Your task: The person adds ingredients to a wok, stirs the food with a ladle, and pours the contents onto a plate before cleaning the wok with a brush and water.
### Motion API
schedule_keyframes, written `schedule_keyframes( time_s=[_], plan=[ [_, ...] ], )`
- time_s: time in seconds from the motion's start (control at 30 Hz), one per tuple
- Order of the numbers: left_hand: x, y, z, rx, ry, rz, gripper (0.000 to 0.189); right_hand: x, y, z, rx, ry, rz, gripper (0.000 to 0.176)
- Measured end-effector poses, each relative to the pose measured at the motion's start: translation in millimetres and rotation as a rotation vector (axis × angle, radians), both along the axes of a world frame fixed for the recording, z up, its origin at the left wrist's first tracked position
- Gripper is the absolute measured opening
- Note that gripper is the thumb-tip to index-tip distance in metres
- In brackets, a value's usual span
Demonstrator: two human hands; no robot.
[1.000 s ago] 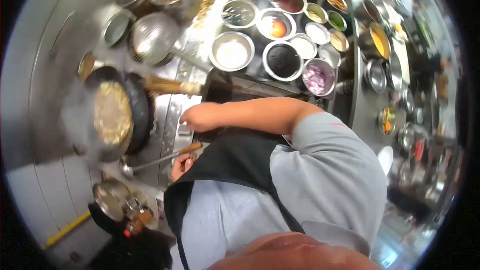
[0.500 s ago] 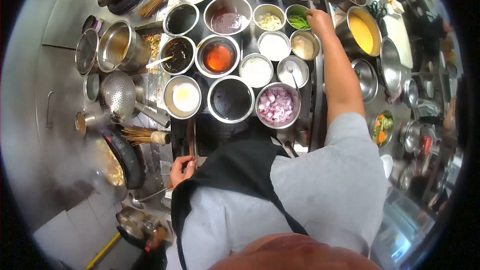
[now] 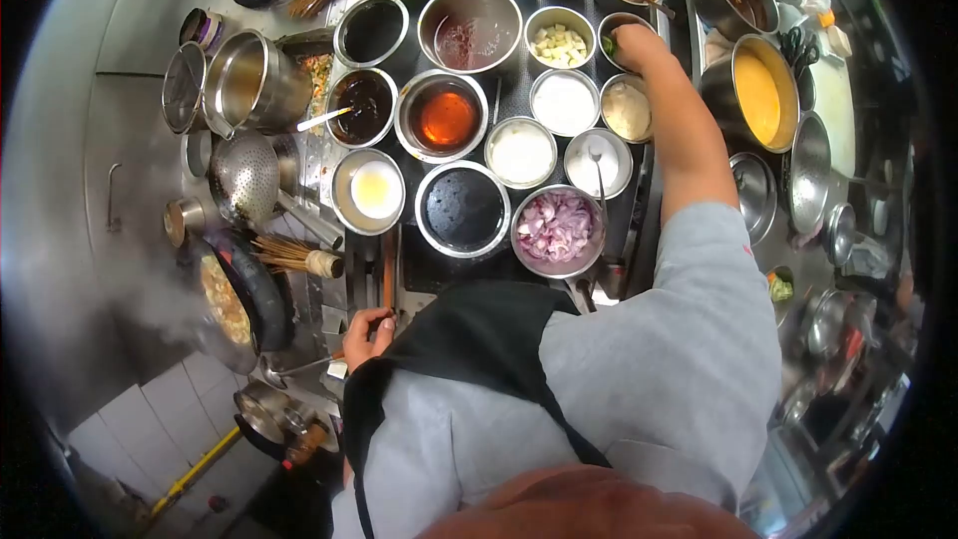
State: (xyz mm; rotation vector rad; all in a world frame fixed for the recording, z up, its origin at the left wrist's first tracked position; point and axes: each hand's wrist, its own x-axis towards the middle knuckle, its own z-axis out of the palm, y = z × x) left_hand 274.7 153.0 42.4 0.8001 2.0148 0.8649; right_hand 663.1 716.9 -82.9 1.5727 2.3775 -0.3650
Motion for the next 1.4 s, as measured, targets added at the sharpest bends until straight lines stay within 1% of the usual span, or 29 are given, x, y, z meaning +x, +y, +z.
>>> schedule_keyframes(
  time_s=[0.07,0.1,0.17,0.23,0.3,0.33,0.37,0.43,0.5,0.57,0.6,0.67,0.73,0.77,0.83,0.9,0.93,0.97,1.0,1.03,1.07,1.1,1.17,1.2,1.23,1.3,1.33,1.37,1.4],
  plan=[
    [1.7,0.8,-2.9,0.036,0.008,0.001,0.013,-4.1,-14.3,46.0,0.015,0.115,-0.046,0.032],
    [2.1,0.1,-3.7,0.033,0.004,0.000,0.013,2.1,-11.8,40.7,0.012,0.111,-0.047,0.032],
    [2.1,0.8,-6.7,0.058,-0.023,-0.016,0.013,21.3,-0.4,30.6,0.098,0.327,-0.173,0.029],
    [-2.4,-1.5,-13.7,0.064,0.001,-0.041,0.014,34.2,-2.8,35.6,0.121,0.376,-0.203,0.031],
    [-3.3,-1.9,-16.2,0.068,0.026,-0.065,0.015,46.8,-5.0,32.9,-0.108,0.762,-0.489,0.033],
    [-2.8,-0.2,-16.1,0.063,0.025,-0.060,0.015,50.3,-6.2,28.3,-0.140,0.938,-0.511,0.032],
    [-2.6,0.7,-15.6,0.057,0.023,-0.056,0.016,56.3,-6.9,25.9,-0.135,0.935,-0.514,0.032],
    [-4.2,1.7,-14.6,0.057,0.014,-0.074,0.015,54.6,-22.0,47.6,-0.240,1.317,-0.608,0.026],
    [-7.5,0.7,-15.7,0.066,0.005,-0.084,0.015,51.2,-32.4,73.7,-0.190,1.349,-0.620,0.026],
    [-11.8,-3.9,-17.5,0.073,0.003,-0.097,0.014,46.3,-37.0,92.6,-0.250,1.582,-0.632,0.023],
    [-13.0,-6.0,-16.1,0.080,-0.002,-0.092,0.014,41.6,-40.0,100.8,-0.214,1.639,-0.622,0.026],
    [-15.6,-11.5,-11.3,0.089,-0.015,-0.062,0.014,40.9,-38.4,100.5,-0.190,1.636,-0.636,0.025],
    [-27.3,-26.7,-22.3,0.119,-0.014,-0.042,0.014,30.8,-38.5,111.3,-0.177,1.711,-0.644,0.024],
    [-29.7,-38.5,-27.6,0.137,0.000,-0.018,0.015,23.5,-37.4,118.4,-0.161,1.677,-0.663,0.023],
    [-32.2,-53.4,-27.3,0.100,0.108,-0.010,0.016,-24.0,-51.0,145.8,-0.199,1.669,-0.669,0.020],
    [-29.4,-56.5,-9.8,0.183,0.188,-0.037,0.019,-97.8,-73.9,165.7,-0.432,1.858,-0.494,0.017],
    [-25.0,-56.8,8.2,0.156,0.189,-0.018,0.020,-154.9,-106.5,193.9,-0.534,1.880,-0.440,0.016],
    [-27.0,-72.0,-3.7,0.229,0.255,-0.019,0.021,-192.6,-107.3,187.0,-0.690,1.883,-0.258,0.017],
    [-30.4,-83.1,-10.5,0.199,0.236,0.008,0.022,-248.6,-131.6,204.4,-0.725,1.885,-0.258,0.025],
    [-33.2,-94.0,-8.8,0.214,0.255,0.039,0.022,-297.6,-141.4,210.4,-0.778,1.817,-0.049,0.024],
    [-35.1,-108.9,-4.5,0.190,0.211,0.113,0.022,-353.8,-179.2,235.4,-0.774,1.806,0.032,0.024],
    [-39.0,-129.2,-5.8,0.197,0.232,0.184,0.022,-402.1,-229.8,267.1,-0.745,1.805,0.098,0.023],
    [-51.7,-163.8,-16.8,0.255,0.167,0.319,0.023,-482.6,-314.0,319.3,-0.489,1.575,0.424,0.024],
    [-56.7,-186.5,-32.4,0.249,0.113,0.414,0.023,-527.9,-341.3,331.0,-0.384,1.399,0.587,0.025],
    [-59.3,-201.8,-31.7,0.258,0.111,0.430,0.023,-569.6,-362.1,340.8,-0.275,1.215,0.735,0.026],
    [-66.6,-245.0,-33.7,0.094,0.258,0.537,0.023,-621.0,-446.8,367.8,-0.323,0.985,0.748,0.038],
    [-64.2,-264.3,-43.0,0.168,0.228,0.625,0.023,-645.6,-473.8,370.9,-0.202,0.935,0.881,0.035],
    [-63.4,-283.6,-46.2,0.174,0.221,0.640,0.023,-677.8,-493.1,364.5,0.056,0.885,1.007,0.035],
    [-62.8,-301.9,-47.4,0.091,0.176,0.757,0.024,-699.3,-512.3,366.5,0.091,0.826,1.086,0.033]
  ],
)
